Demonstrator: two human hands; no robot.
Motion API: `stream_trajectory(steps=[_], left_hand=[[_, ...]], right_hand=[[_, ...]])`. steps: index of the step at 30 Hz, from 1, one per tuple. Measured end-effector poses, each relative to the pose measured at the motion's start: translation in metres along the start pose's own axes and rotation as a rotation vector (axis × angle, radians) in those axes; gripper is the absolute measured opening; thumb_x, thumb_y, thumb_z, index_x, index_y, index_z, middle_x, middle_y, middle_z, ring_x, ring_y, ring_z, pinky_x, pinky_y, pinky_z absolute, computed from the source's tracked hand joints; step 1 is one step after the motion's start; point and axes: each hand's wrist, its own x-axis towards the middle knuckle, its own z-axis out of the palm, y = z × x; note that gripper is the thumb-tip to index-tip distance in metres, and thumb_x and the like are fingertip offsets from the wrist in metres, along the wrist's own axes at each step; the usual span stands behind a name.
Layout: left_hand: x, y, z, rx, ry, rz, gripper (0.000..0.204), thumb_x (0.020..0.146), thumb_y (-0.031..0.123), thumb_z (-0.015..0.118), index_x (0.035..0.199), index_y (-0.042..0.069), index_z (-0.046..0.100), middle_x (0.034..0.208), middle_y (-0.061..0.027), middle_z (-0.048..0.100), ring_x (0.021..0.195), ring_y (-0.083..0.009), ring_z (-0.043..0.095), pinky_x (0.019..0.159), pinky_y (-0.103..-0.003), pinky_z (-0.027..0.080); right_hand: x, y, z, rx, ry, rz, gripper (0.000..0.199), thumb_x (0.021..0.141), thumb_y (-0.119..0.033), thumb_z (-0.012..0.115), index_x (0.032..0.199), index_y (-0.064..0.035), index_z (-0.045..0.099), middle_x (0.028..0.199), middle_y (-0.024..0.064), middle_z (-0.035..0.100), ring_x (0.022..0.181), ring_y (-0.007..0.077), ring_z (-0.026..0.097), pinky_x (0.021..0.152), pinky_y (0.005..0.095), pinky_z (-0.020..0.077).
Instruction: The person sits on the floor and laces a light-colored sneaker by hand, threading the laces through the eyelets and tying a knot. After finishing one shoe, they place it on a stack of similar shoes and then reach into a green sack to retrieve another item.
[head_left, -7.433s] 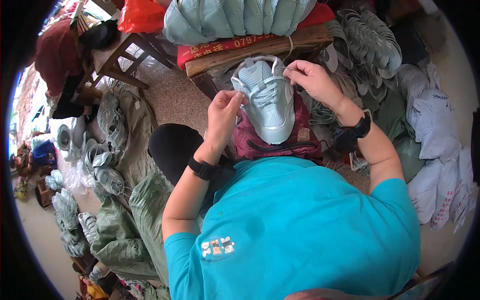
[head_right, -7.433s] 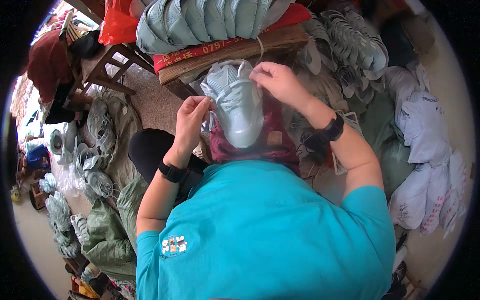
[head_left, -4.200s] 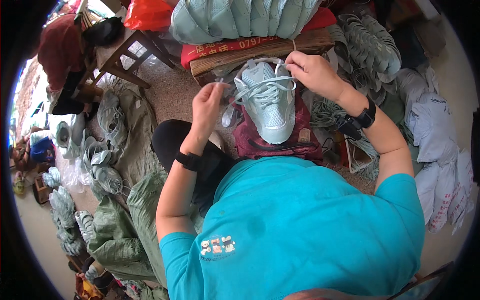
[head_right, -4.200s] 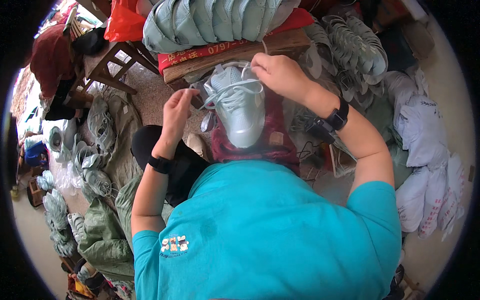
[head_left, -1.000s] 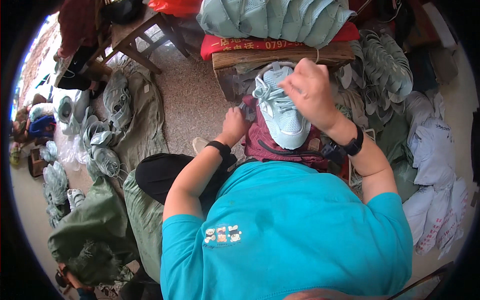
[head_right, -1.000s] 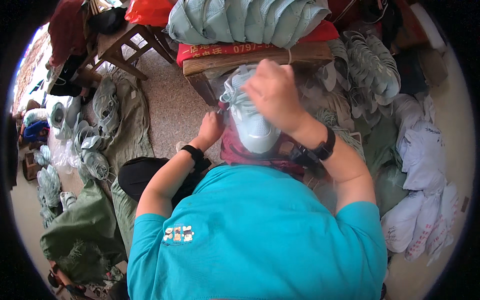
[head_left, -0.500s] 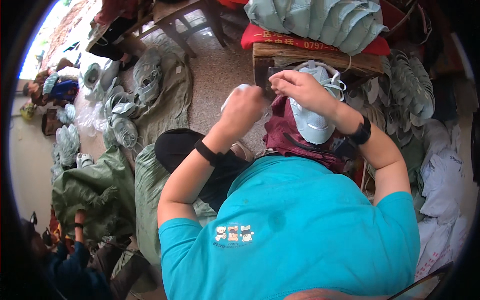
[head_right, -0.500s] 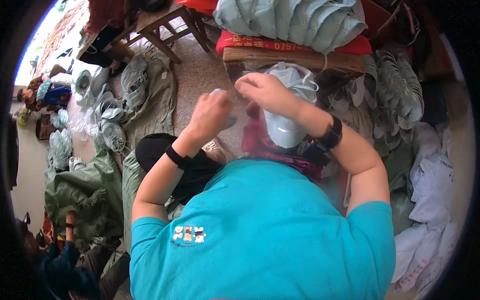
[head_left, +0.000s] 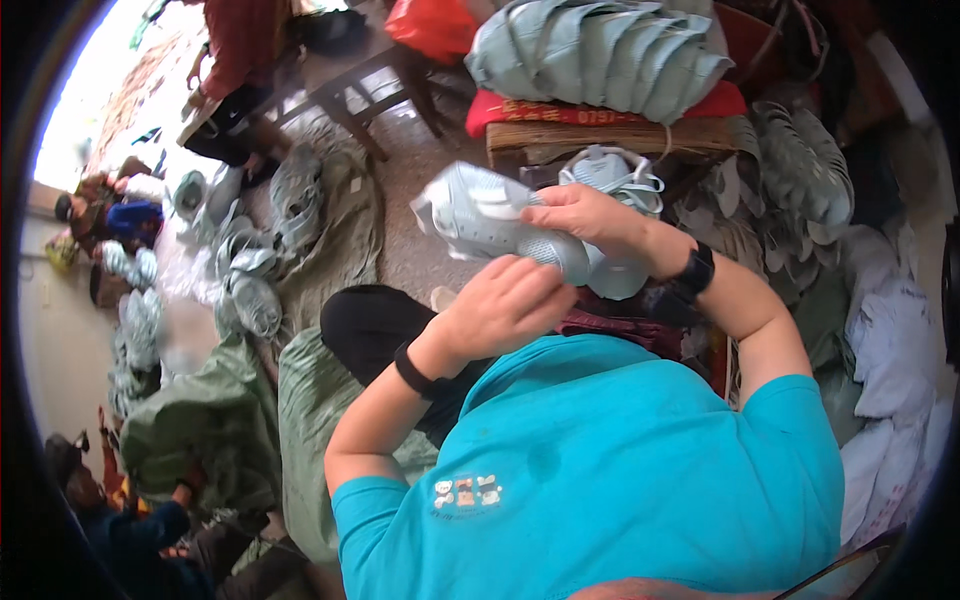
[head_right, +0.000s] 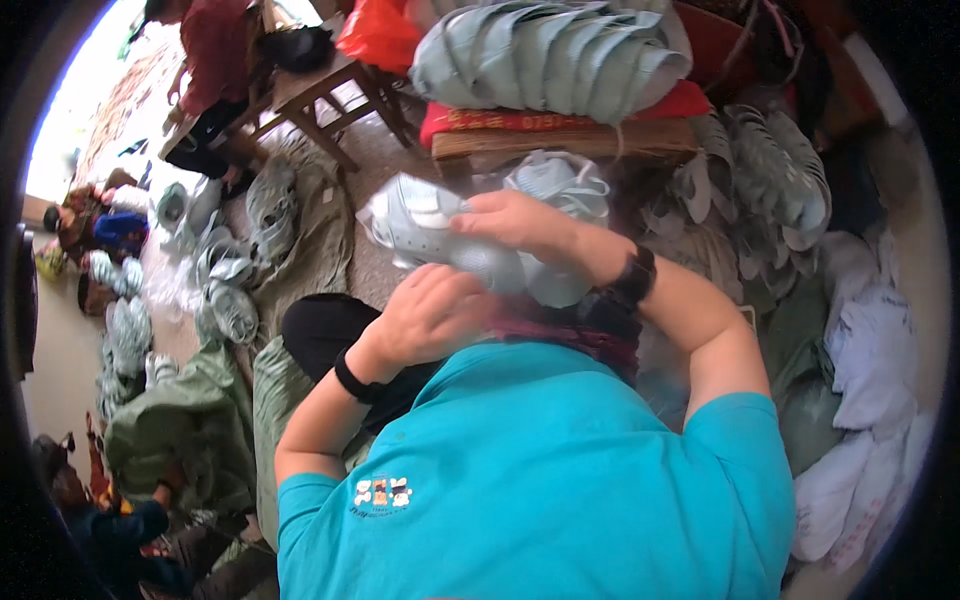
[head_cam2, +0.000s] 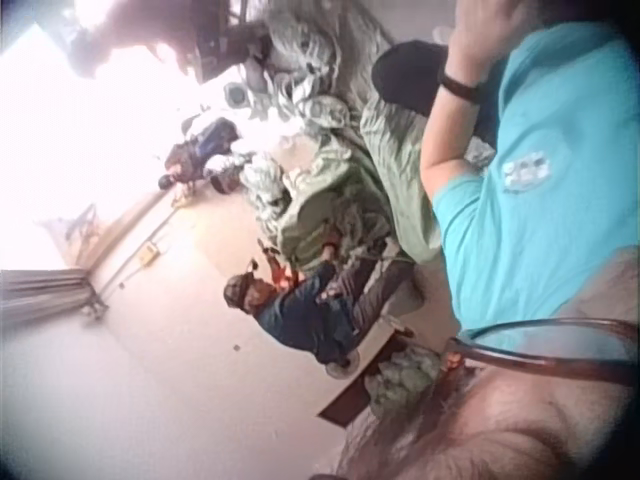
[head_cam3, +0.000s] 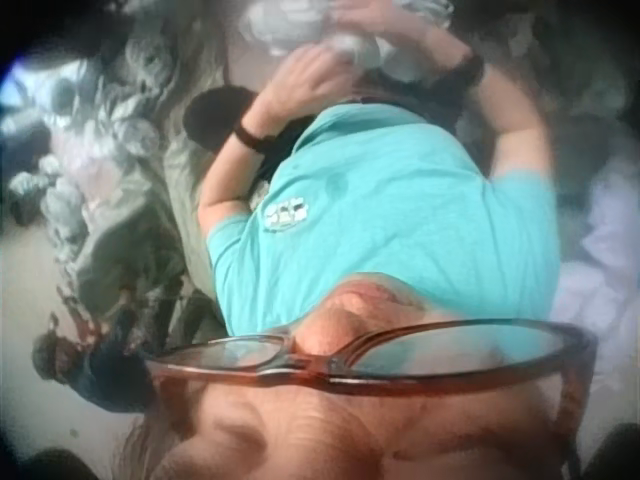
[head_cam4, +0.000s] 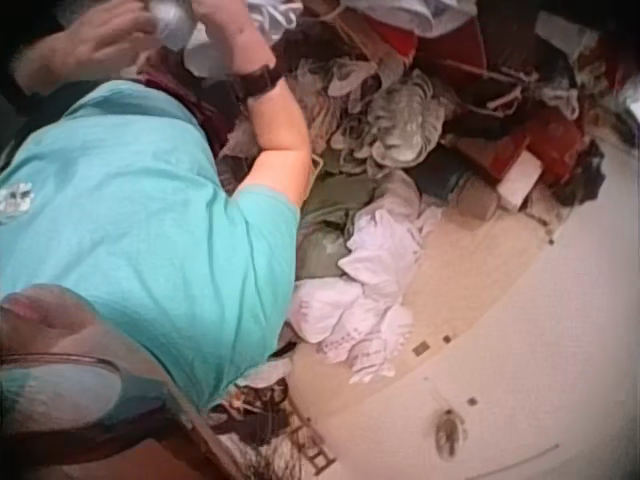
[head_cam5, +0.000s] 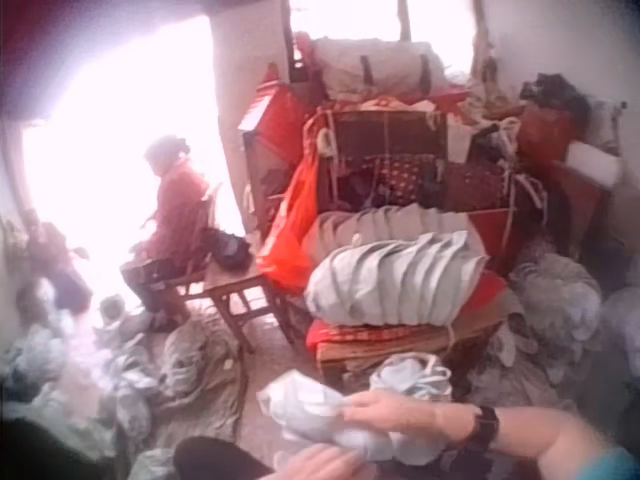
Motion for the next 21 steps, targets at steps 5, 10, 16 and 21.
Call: stream_trajectory(steps=[5,10,16,21], left_hand=[[-0.012,-0.016,0.024,0.077,0.216,-0.367,0.035,0.071,0.006,0.069,0.105,0.007,0.062,0.102,-0.0105,0.057,0.095,-0.0282,0.054,0.079,-0.037,0.044],[-0.008,-0.030,0.081,-0.478,0.237,-0.840,0.070,0.089,0.022,0.065,0.145,0.003,0.029,0.135,-0.0212,0.035,0.121,-0.0330,0.044,0.104,-0.044,0.038],[0.030,-0.057,0.118,-0.722,0.408,-0.844,0.080,0.087,0.031,0.068,0.148,0.003,0.026,0.137,-0.0222,0.035,0.132,-0.0348,0.034,0.109,-0.044,0.031],[0.048,-0.047,0.108,-0.512,0.255,-0.795,0.077,0.083,0.032,0.073,0.143,0.004,0.034,0.135,-0.0246,0.036,0.126,-0.0372,0.040,0.107,-0.045,0.033]], right_hand=[[-0.065,0.006,-0.020,0.421,0.324,-0.195,0.033,0.098,-0.023,0.056,0.121,0.0016,0.059,0.109,0.0070,0.066,0.097,0.0156,0.063,0.087,0.0300,0.0500],[-0.107,0.026,-0.025,0.674,0.411,-0.250,0.036,0.100,-0.018,0.051,0.129,0.0020,0.052,0.126,0.0124,0.059,0.114,0.0216,0.059,0.100,0.0379,0.0459],[-0.133,0.022,-0.022,0.480,0.399,0.065,0.035,0.099,-0.024,0.054,0.122,0.0014,0.057,0.114,0.0091,0.065,0.104,0.0181,0.063,0.092,0.0346,0.0504],[-0.124,0.030,-0.062,-0.326,0.849,-0.341,0.024,0.094,-0.022,0.061,0.107,-0.0014,0.063,0.095,0.0067,0.068,0.090,0.0147,0.063,0.081,0.0283,0.0500]])
